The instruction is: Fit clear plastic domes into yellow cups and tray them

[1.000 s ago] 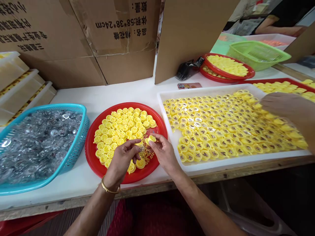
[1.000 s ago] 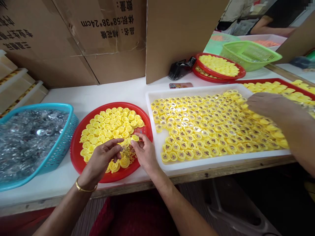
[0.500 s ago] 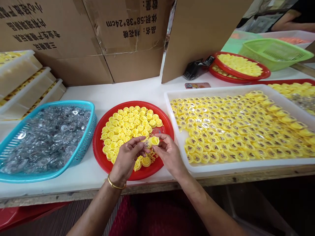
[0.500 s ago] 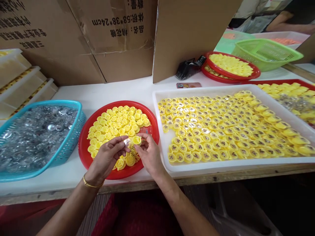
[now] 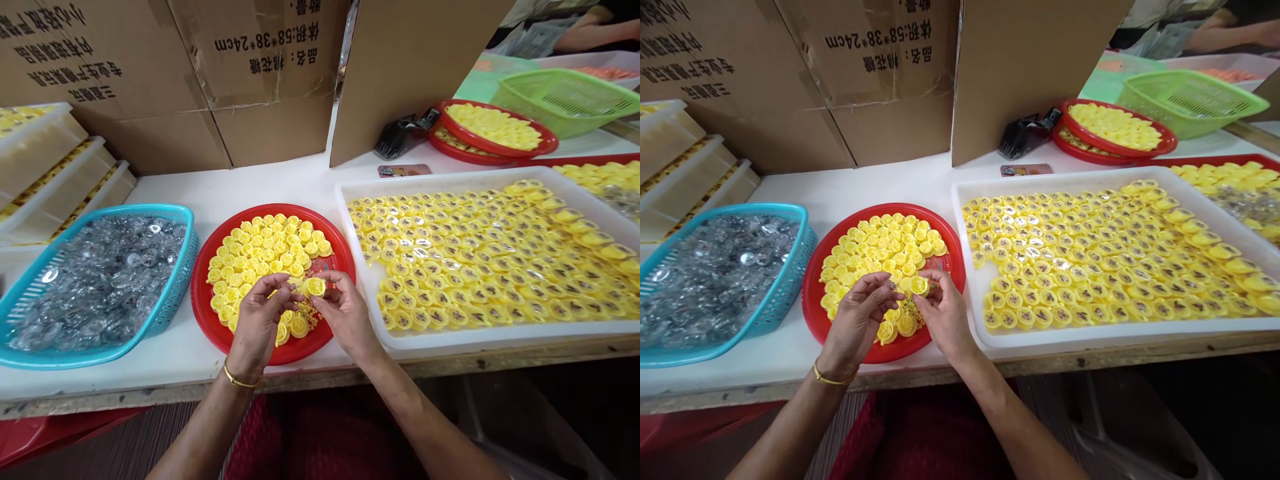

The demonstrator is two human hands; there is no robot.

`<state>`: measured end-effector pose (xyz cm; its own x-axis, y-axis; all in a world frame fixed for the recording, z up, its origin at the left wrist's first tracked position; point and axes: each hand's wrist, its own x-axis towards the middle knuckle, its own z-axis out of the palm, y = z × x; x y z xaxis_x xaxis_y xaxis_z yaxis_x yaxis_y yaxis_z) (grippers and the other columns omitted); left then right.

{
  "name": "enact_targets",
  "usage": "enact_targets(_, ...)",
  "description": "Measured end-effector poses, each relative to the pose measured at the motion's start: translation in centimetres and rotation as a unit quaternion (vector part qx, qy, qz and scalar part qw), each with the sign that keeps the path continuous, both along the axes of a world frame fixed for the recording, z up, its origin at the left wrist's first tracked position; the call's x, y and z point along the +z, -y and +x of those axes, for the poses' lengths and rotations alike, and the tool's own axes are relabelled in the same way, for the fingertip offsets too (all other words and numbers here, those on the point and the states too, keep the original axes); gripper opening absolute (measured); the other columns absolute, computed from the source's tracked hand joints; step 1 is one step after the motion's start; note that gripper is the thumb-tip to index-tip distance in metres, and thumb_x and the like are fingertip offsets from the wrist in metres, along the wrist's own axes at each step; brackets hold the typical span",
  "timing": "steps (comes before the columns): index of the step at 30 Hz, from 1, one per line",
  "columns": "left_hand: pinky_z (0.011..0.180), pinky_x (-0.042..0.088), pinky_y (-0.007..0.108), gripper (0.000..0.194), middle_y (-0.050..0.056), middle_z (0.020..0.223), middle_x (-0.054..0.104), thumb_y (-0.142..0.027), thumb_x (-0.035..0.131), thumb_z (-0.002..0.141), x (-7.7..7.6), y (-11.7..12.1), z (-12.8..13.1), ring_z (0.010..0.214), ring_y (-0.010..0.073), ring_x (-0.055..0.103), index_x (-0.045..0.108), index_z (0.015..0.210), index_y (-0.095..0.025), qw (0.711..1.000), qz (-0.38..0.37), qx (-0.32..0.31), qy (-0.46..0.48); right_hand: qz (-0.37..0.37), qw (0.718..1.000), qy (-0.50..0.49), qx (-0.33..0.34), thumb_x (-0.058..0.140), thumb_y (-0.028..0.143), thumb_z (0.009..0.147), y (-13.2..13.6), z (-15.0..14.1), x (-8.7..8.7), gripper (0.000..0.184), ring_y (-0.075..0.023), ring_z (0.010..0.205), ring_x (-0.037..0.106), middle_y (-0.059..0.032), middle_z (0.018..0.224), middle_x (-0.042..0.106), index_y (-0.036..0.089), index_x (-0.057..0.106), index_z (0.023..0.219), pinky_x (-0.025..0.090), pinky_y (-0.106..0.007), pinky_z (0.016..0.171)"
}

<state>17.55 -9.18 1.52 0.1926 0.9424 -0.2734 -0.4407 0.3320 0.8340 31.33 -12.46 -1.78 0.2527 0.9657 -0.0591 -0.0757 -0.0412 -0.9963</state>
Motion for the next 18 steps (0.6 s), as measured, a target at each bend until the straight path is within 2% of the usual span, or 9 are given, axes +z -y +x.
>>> enact_targets(5, 0.064, 0.049, 0.02, 0.023, -0.002, 0.079, 0.062, -0.019, 0.074, 0.071, -0.2, 0.1, -0.3, 0.072, 0.0106, 0.066, 0.066, 0.092, -0.018, 0.999, 0.039, -0.002, -0.025, -0.002, 1.0, -0.02, -0.001, 0.067, 0.027, 0.076, 0.0, 0.0, 0.2, 0.036, -0.0163, 0.087, 0.066, -0.0058, 0.107, 0.065, 0.023, 0.052, 0.108, 0.055, -0.03, 0.077)
enact_targets(8, 0.063, 0.05, 0.02, 0.027, -0.001, 0.079, 0.063, -0.019, 0.075, 0.07, -0.2, 0.1, -0.6, 0.07, 0.0101, 0.065, 0.067, 0.096, -0.018, 0.998, 0.045, -0.001, -0.04, -0.001, 1.0, -0.019, 0.003, 0.066, 0.027, 0.077, 0.0, -0.1, 0.5, 0.036, -0.0179, 0.093, 0.066, -0.0063, 0.107, 0.066, 0.023, 0.053, 0.11, 0.054, -0.033, 0.082)
enact_targets(13, 0.057, 0.05, 0.016, 0.026, 0.002, 0.077, 0.066, -0.018, 0.075, 0.069, 0.2, -0.2, -0.8, 0.066, 0.009, 0.065, 0.068, 0.094, -0.012, 0.998, -0.052, 0.005, 0.028, 0.003, 1.0, -0.008, 0.011, 0.066, 0.028, 0.078, 0.0, -0.1, 0.8, 0.034, -0.0191, 0.095, 0.066, -0.0072, 0.107, 0.067, 0.023, 0.054, 0.11, 0.054, -0.034, 0.084)
enact_targets(18, 0.049, 0.048, 0.013, 0.02, 0.001, 0.073, 0.065, -0.016, 0.072, 0.073, 0.3, -0.3, -0.9, 0.058, 0.0069, 0.063, 0.068, 0.091, -0.009, 0.982, -0.155, -0.008, 0.102, 0.003, 0.999, -0.015, 0.031, 0.065, 0.028, 0.078, -0.1, -0.5, 1.1, 0.034, -0.0189, 0.089, 0.067, -0.0058, 0.099, 0.068, 0.023, 0.054, 0.109, 0.055, -0.034, 0.079)
